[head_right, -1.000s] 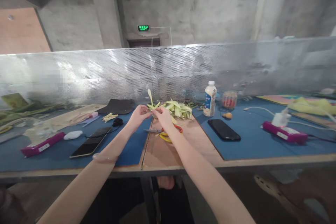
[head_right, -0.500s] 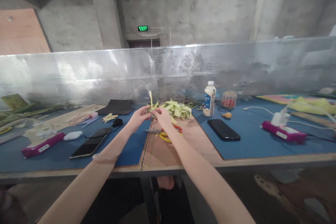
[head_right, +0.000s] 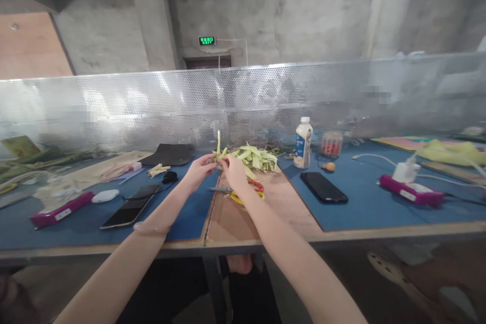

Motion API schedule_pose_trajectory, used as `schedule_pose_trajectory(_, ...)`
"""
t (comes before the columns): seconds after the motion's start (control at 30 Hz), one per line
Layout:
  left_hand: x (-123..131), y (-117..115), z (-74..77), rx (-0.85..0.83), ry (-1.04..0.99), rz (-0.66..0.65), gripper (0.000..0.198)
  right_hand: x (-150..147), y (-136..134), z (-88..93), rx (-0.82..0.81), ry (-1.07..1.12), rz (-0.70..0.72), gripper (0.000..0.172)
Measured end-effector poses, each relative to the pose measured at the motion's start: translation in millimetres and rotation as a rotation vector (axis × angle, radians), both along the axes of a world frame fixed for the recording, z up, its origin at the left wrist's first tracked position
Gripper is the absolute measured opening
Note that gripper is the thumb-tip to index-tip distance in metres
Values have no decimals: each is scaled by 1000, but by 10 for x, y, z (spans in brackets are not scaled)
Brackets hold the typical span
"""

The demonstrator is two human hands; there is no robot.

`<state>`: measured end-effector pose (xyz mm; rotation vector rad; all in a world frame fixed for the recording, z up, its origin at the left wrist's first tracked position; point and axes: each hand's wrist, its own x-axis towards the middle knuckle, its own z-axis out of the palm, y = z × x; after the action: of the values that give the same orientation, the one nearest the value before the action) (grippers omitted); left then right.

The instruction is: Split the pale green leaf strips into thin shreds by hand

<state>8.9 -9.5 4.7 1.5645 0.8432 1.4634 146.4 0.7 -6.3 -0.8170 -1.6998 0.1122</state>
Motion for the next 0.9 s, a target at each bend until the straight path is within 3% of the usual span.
schedule_pose_trajectory(0.2,-9,-8,5,-82,-65,11,46,2,-10,-1,129,-27,-17,14)
schedule_pose_trajectory(0.37,-14,5,4,-138,-55,33,45,3,-65,32,143,-90,-8,22)
schedule_pose_trajectory(0.57,4,-36,17,-164,-4,17,43,0,-70,59,53,-3,77,54)
schedule_pose_trajectory(0.63,13,-51,18,-173,10,10,43,6,-40,52,27,38,97,57)
schedule_pose_trajectory(0.8,14,-52,4,-175,9,-31,43,26,39,18,54,49,39,18)
schedule_pose_trajectory(0.9,6,-44,-7,-166,8,-67,42,33,34,15,96,8,-3,9)
